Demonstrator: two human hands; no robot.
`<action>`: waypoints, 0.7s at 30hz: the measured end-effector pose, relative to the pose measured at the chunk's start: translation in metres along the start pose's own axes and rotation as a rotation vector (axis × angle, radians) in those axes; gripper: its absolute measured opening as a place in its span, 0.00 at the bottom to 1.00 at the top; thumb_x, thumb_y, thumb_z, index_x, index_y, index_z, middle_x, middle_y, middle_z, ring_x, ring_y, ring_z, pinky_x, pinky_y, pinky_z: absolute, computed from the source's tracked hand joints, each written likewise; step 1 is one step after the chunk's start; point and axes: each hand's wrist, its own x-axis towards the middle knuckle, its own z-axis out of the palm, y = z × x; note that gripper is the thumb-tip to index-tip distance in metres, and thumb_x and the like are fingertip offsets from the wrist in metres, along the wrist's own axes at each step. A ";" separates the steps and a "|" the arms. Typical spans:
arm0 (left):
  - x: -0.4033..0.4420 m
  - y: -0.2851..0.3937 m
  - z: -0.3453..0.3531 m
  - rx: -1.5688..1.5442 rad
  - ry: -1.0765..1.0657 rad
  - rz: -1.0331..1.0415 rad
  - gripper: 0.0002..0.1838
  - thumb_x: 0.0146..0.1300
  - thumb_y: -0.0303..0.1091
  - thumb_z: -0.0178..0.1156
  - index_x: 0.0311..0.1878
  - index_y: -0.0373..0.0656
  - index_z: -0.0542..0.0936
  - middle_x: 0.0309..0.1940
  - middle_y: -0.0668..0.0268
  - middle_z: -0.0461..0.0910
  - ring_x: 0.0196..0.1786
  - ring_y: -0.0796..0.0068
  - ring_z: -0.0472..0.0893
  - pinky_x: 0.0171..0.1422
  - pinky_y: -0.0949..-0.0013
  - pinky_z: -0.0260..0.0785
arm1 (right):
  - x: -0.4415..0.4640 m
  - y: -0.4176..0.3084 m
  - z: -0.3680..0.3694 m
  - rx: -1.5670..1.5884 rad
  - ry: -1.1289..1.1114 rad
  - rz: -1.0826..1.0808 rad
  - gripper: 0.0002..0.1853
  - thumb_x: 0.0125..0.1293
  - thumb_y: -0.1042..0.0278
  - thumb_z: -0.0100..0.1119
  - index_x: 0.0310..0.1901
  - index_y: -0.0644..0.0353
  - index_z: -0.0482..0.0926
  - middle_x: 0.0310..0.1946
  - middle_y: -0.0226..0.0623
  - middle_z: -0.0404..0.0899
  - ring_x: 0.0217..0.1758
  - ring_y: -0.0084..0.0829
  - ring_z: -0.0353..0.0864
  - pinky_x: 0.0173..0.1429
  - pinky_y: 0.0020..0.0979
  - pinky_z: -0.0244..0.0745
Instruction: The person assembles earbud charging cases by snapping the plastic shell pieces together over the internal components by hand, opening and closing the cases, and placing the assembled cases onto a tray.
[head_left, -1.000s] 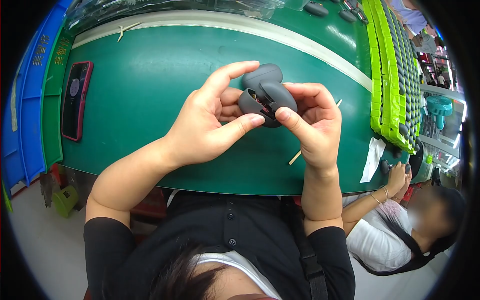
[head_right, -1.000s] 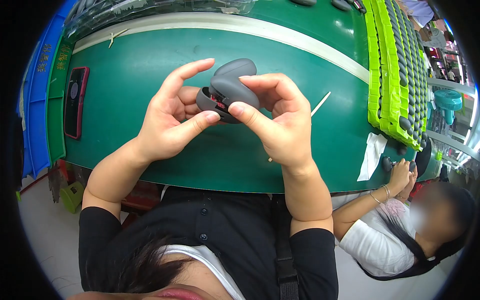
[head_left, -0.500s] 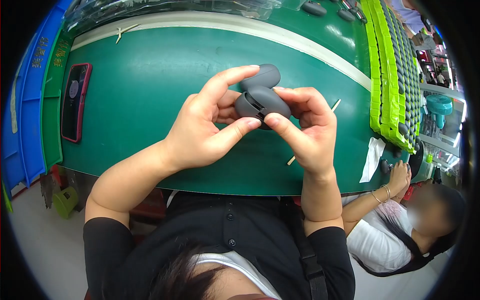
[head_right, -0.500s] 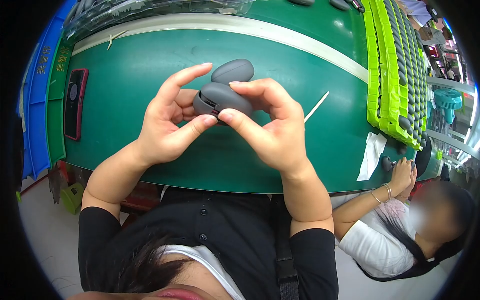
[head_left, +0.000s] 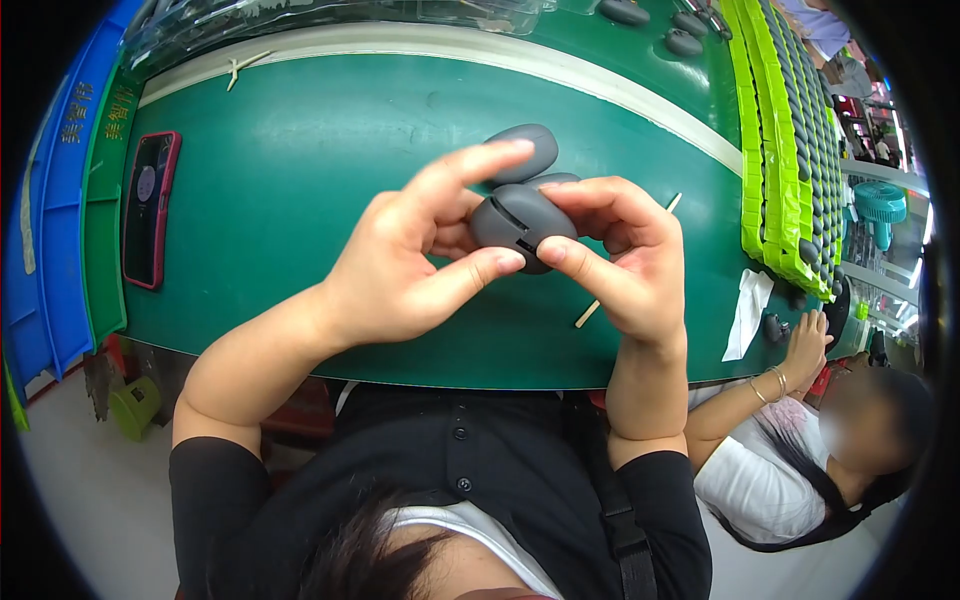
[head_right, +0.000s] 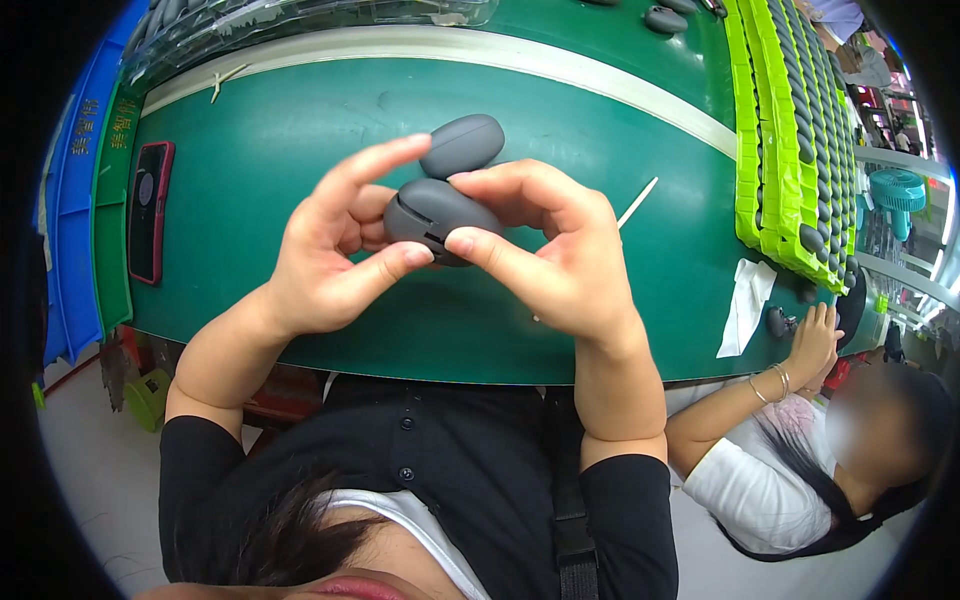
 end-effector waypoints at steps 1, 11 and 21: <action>0.002 -0.001 -0.001 0.075 -0.017 0.029 0.33 0.62 0.19 0.57 0.69 0.37 0.58 0.46 0.53 0.77 0.49 0.70 0.80 0.53 0.69 0.76 | -0.001 0.001 -0.003 0.024 -0.029 0.031 0.18 0.53 0.77 0.68 0.47 0.68 0.79 0.41 0.43 0.83 0.43 0.30 0.83 0.50 0.29 0.77; 0.005 0.000 -0.010 -0.077 -0.018 -0.008 0.35 0.56 0.25 0.67 0.66 0.37 0.62 0.51 0.54 0.76 0.51 0.69 0.80 0.55 0.67 0.75 | 0.010 -0.001 -0.002 -0.509 0.015 -0.458 0.34 0.36 0.65 0.77 0.51 0.61 0.78 0.45 0.39 0.82 0.50 0.42 0.80 0.56 0.37 0.74; 0.014 -0.009 -0.021 0.299 -0.073 0.242 0.36 0.46 0.26 0.74 0.60 0.35 0.71 0.58 0.57 0.74 0.52 0.68 0.80 0.55 0.66 0.76 | 0.008 -0.003 -0.006 -0.599 0.022 -0.550 0.31 0.38 0.61 0.76 0.47 0.61 0.80 0.42 0.40 0.83 0.46 0.39 0.82 0.51 0.34 0.76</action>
